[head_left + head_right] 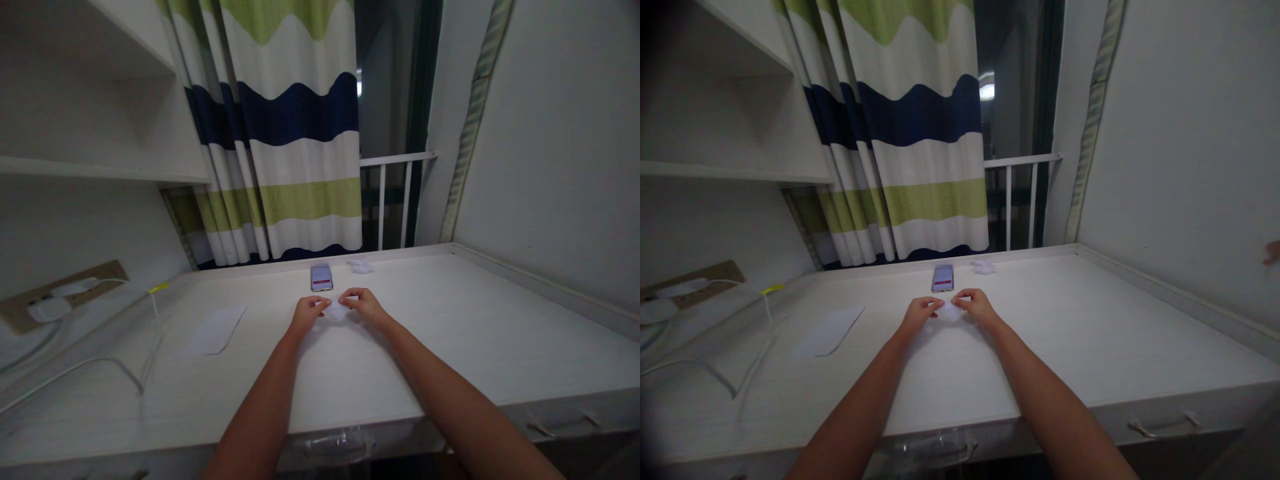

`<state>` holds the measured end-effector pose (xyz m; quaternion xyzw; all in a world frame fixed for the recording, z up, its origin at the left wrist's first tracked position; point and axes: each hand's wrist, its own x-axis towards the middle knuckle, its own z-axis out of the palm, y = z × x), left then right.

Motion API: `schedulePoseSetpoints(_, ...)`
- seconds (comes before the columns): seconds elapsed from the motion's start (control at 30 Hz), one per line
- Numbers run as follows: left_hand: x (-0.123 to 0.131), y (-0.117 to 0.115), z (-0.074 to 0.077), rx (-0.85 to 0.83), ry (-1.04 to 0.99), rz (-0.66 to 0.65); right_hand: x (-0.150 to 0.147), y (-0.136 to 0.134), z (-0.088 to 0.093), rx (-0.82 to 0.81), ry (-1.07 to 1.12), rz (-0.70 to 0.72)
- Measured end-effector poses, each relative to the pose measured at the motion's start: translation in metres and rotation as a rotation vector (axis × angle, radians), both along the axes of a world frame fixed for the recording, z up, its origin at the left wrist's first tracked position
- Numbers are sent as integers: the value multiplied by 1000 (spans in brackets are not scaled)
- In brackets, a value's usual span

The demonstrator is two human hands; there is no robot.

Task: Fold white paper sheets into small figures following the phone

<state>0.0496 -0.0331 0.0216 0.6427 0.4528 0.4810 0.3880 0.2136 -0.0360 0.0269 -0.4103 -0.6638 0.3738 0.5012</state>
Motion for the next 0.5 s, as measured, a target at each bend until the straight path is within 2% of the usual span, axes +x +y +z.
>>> schedulePoseSetpoints(0.13, -1, 1, 0, 5, -22, 16, 1, 1, -1, 4, 31, -6)
schedulePoseSetpoints(0.33, -1, 2, -1, 32, 13, 21, -2, -1, -3, -102, 34, 31)
schedulePoseSetpoints(0.5, 0, -1, 0, 26, 6, -9, -2, -3, -2, -37, 1, 21)
